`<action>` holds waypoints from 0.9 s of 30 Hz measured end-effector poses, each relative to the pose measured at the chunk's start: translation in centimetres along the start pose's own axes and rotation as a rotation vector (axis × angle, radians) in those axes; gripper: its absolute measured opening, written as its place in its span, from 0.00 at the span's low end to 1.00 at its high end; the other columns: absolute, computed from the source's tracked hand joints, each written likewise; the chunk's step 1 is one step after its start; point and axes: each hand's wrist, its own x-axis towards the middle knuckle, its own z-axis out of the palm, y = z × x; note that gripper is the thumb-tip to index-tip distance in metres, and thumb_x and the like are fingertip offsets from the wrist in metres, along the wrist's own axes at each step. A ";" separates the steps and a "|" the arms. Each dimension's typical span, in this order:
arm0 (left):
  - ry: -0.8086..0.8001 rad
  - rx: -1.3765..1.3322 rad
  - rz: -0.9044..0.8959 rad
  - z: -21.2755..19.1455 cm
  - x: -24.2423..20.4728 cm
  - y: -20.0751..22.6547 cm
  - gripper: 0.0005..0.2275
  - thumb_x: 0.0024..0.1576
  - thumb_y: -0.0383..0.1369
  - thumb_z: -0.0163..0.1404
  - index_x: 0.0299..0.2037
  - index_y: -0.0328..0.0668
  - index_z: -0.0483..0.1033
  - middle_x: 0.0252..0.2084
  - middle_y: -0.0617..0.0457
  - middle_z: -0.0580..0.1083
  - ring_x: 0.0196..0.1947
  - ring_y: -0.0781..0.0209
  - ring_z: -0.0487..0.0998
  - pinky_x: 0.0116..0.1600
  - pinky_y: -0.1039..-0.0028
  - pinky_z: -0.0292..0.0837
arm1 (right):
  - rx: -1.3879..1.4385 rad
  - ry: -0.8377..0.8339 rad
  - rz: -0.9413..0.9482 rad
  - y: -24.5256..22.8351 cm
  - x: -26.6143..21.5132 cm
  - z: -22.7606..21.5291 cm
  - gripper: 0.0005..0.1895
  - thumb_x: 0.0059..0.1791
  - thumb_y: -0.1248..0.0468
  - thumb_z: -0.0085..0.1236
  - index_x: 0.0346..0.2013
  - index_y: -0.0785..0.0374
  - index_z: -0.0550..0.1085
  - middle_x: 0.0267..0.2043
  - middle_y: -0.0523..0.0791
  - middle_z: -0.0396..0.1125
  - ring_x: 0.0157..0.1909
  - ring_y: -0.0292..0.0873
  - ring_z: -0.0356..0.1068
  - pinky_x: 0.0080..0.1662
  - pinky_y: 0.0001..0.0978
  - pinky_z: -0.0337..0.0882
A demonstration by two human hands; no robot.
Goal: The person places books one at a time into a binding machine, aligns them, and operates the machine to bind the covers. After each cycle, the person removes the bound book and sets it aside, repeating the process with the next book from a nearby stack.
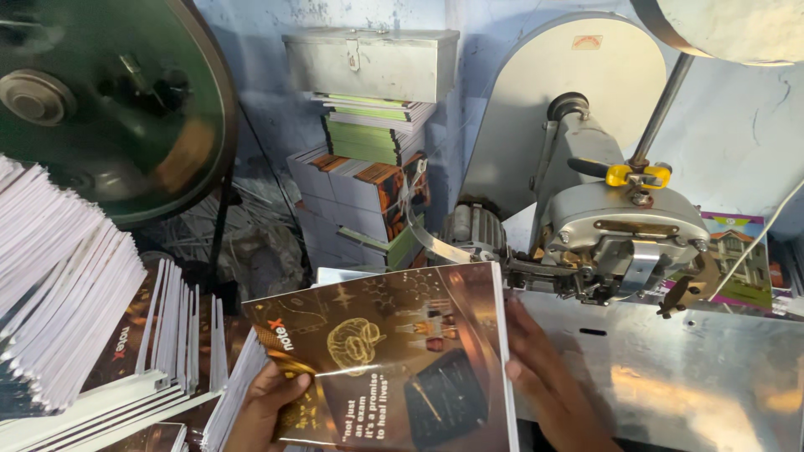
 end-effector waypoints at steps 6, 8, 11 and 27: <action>0.031 0.017 0.028 -3.4 1.0 -0.5 0.21 0.53 0.20 0.47 0.59 0.36 0.73 0.51 0.44 0.80 0.49 0.54 0.81 0.54 0.60 0.76 | -0.145 -0.142 -0.507 2.1 0.4 0.7 0.18 0.51 0.66 0.47 0.53 0.58 0.77 0.73 0.52 0.62 0.81 0.55 0.49 0.75 0.61 0.40; -0.006 0.063 0.060 -5.7 2.3 -0.8 0.20 0.54 0.20 0.49 0.59 0.33 0.74 0.49 0.45 0.80 0.47 0.56 0.81 0.52 0.63 0.76 | -0.262 -0.197 -0.522 1.9 0.3 0.5 0.24 0.43 0.69 0.51 0.53 0.61 0.79 0.71 0.52 0.62 0.78 0.57 0.51 0.74 0.64 0.39; 0.004 0.138 0.041 -8.8 3.2 -0.4 0.19 0.55 0.21 0.51 0.58 0.31 0.75 0.45 0.45 0.80 0.43 0.58 0.81 0.49 0.65 0.75 | -0.338 -0.292 -0.590 1.0 0.6 0.7 0.21 0.44 0.63 0.60 0.53 0.59 0.80 0.70 0.54 0.63 0.75 0.58 0.55 0.74 0.65 0.40; 0.237 0.042 0.157 -10.7 -2.3 9.6 0.32 0.61 0.59 0.35 0.66 0.43 0.63 0.53 0.36 0.74 0.46 0.43 0.79 0.42 0.47 0.76 | 0.078 -0.420 -0.235 -9.3 7.9 6.0 0.15 0.53 0.61 0.58 0.51 0.67 0.79 0.63 0.54 0.69 0.59 0.56 0.73 0.58 0.42 0.73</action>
